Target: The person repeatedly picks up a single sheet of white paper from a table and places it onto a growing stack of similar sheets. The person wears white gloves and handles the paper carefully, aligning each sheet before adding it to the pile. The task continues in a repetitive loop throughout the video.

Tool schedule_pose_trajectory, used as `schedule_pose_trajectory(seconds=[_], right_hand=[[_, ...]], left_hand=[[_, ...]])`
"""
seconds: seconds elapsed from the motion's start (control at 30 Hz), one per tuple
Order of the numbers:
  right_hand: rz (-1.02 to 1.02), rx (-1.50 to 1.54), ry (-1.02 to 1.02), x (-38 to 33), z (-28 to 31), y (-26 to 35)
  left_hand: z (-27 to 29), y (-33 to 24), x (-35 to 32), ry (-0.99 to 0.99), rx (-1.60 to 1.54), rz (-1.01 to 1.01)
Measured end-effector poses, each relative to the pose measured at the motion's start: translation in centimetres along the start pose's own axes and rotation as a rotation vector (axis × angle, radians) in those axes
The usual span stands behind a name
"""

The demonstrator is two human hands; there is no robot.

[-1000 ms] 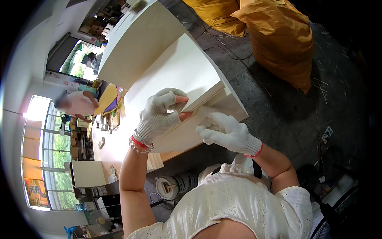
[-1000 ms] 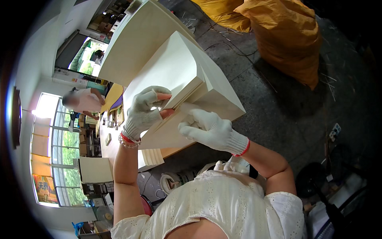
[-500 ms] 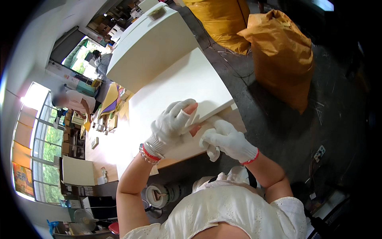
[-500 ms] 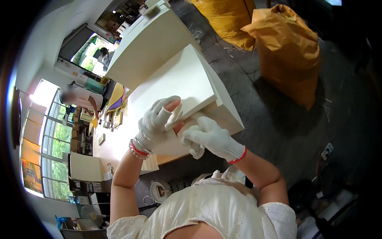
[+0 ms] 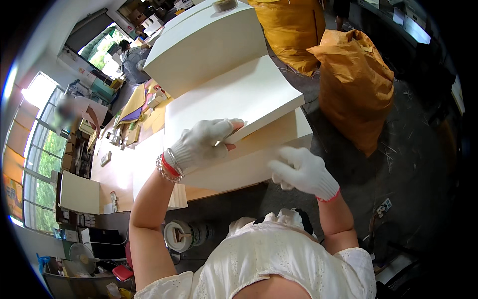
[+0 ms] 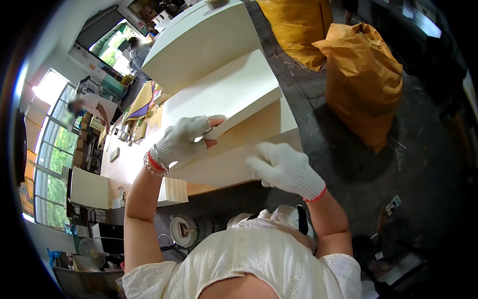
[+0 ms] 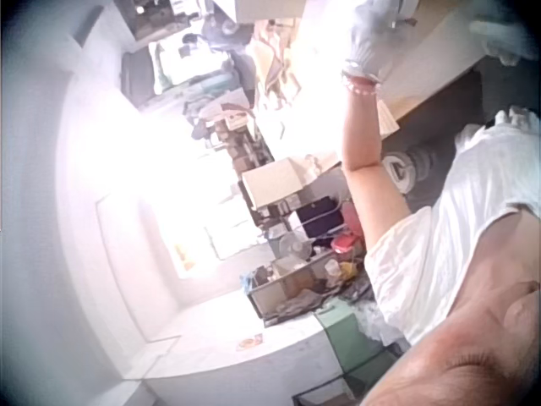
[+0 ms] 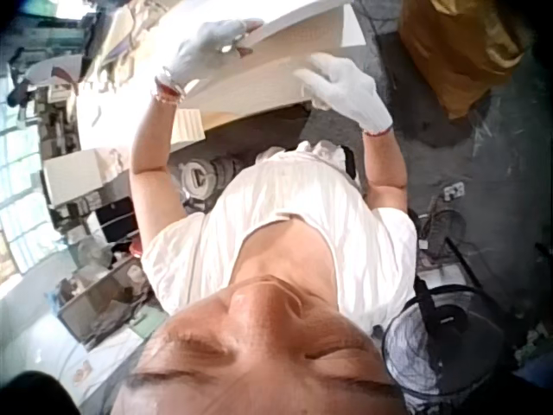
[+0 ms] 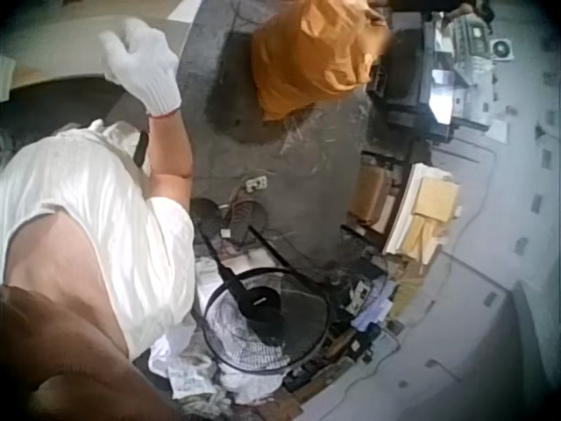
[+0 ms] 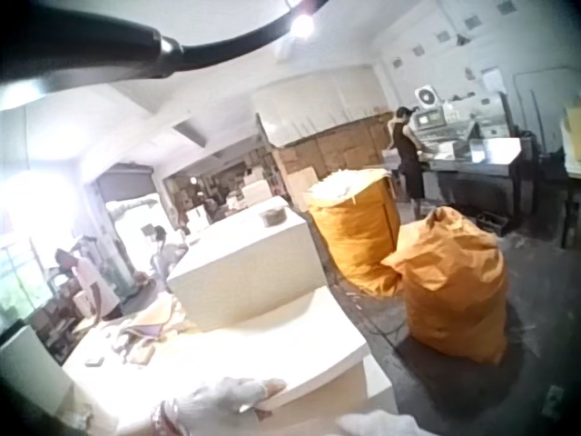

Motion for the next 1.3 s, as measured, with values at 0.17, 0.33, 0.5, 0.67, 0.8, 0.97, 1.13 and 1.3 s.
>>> schedule_pose_trajectory(seconds=[0.17, 0.33, 0.5, 0.67, 0.8, 0.97, 1.13, 1.3], right_hand=[[0.155, 0.427, 0.163, -1.1, -2.6, 1.6], [0.362, 0.012, 0.125, -1.2, -3.9, 3.5], [0.402, -0.202, 0.208, -1.9, -3.8, 2.1], [0.366, -0.167, 0.14, -2.9, -2.4, 2.1], [0.29, -0.031, 0.12, -3.2, -1.9, 2.1], [0.272, -0.146, -0.131, -2.5, -1.0, 3.4], [0.363, -0.293, -0.125, -0.6, -2.2, 4.0], [0.55, -0.349, -0.074, -0.2, -4.1, 6.0]], left_hand=[[0.1, 1.6, 0.7, 0.049, -0.021, 0.057], [-1.6, -2.5, 0.3, -0.046, 0.346, -0.016], [-2.5, -2.9, 0.8, -0.265, 0.529, -0.19], [-3.5, -2.7, 1.3, -0.208, 0.599, -0.145], [-3.7, -2.8, 2.2, -0.16, 0.578, 0.015], [-0.7, -3.0, 2.8, -0.273, 0.387, 0.079], [5.8, -1.5, 1.5, -0.562, 0.121, 0.201], [11.3, 2.7, -2.5, -1.043, 0.034, 0.207]])
Point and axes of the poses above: each hand's wrist, its own x-axis towards the middle knuckle, its own z-axis out of the back of the hand, y = z × x, the point moved 6 cm from there along x, towards the middle knuckle, and after that the axes turned 3 degrees about -x, right-handed, at the moved point
